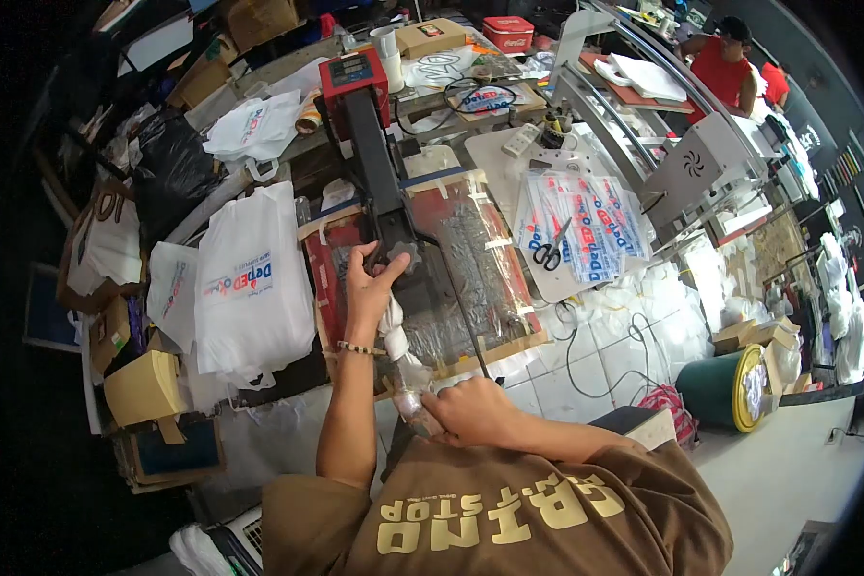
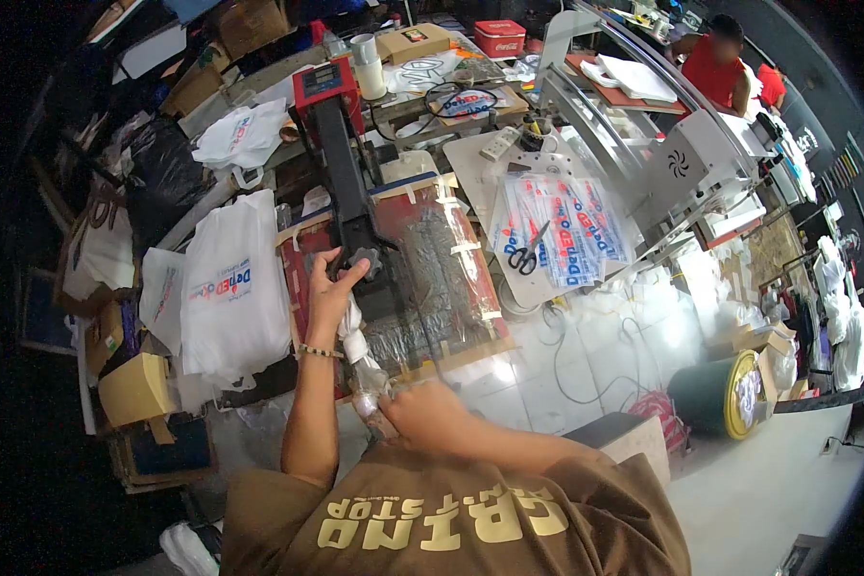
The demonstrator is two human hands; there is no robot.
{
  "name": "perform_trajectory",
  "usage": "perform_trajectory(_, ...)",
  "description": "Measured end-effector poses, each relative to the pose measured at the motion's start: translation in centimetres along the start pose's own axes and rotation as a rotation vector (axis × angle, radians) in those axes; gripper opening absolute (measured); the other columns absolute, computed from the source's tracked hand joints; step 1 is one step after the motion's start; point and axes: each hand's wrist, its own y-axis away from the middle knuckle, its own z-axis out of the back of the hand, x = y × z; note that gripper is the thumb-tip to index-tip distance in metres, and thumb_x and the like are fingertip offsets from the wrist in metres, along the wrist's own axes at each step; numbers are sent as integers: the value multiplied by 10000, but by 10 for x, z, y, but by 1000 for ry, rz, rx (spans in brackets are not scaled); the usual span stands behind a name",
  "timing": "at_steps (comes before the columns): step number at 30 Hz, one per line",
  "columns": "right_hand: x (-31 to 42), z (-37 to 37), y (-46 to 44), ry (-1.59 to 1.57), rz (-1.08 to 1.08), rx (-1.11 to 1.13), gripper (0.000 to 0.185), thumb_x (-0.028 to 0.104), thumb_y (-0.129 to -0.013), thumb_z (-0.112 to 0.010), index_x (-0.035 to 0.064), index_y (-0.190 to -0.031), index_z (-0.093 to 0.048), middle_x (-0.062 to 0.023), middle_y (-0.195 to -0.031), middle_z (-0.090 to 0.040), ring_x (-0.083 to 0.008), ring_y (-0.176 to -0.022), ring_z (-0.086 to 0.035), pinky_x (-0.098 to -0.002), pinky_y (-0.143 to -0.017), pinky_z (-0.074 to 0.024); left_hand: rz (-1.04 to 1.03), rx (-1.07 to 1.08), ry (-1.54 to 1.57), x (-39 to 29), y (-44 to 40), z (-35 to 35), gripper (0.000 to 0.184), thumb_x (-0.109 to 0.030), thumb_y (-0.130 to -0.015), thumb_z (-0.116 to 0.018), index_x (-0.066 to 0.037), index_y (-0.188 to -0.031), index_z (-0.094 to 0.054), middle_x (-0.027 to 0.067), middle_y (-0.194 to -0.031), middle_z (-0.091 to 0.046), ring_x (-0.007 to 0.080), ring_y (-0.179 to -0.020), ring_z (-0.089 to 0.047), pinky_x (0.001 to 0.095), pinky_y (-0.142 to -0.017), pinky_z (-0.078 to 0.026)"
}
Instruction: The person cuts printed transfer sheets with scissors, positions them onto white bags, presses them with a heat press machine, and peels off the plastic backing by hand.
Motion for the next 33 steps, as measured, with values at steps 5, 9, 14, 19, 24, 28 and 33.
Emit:
perform_trajectory(5, -6, -13, -2, 39, 26, -54, 561, 562, -825, -725, 47, -1035, -655, -123, -763, -693, -315, -684, -706, -436, -590, -544, -11, -10, 15, 6, -3, -1, 558, -274, -798, -875, -10, -1195, -586, -32, -894, -549, 58, -767, -473, 226, -693, -440)
perform_trajectory(9, -9, -21, -2, 59, 81, -156, 559, 562, -804, -742, 62, -1032, -639, -112, -702, -674, -319, -615, -691, -439, -540, -537, -19, 5, 14, 13, -5, 1, 549, -273, -802, -865, -7, -1192, -586, -26, -906, -546, 69, -782, -468, 239, -696, -435)
perform_trajectory(14, -9, -21, -3, 58, 73, -132, 555, 568, -811, -732, 61, -1017, -640, -112, -714, -677, -319, -630, -695, -440, -546, -540, -25, 7, 24, 14, -6, 0, 544, -283, -802, -865, -7, -1176, -583, -22, -913, -546, 77, -791, -463, 253, -701, -434)
perform_trajectory(19, -8, -22, -3, 71, 59, -105, 555, 581, -824, -714, 62, -1005, -643, -108, -723, -679, -319, -637, -697, -439, -546, -542, -33, -1, 31, 10, -3, -1, 548, -303, -800, -875, -11, -1157, -577, -4, -960, -577, 87, -816, -475, 253, -745, -438)
perform_trajectory(24, -9, -24, -2, 87, 68, -135, 565, 602, -819, -709, 68, -991, -649, -105, -715, -675, -314, -624, -693, -433, -538, -540, -23, 5, 29, 8, -4, 0, 553, -294, -800, -881, -14, -1165, -573, 27, -1034, -619, 99, -896, -525, 258, -801, -452)
perform_trajectory(28, -8, -23, -2, 86, 53, -120, 566, 605, -811, -715, 74, -998, -660, -106, -713, -673, -312, -637, -696, -435, -549, -542, -25, 20, 36, 10, -5, 1, 560, -289, -804, -883, -13, -1177, -570, 36, -1059, -629, 103, -912, -546, 263, -812, -460)
perform_trajectory(33, -6, -21, -3, 59, 7, -88, 575, 616, -803, -718, 87, -1024, -676, -121, -727, -680, -336, -663, -698, -457, -579, -541, 13, 54, 59, 9, -9, 2, 561, -282, -802, -883, -9, -1177, -569, 47, -1065, -629, 105, -903, -546, 269, -808, -465)
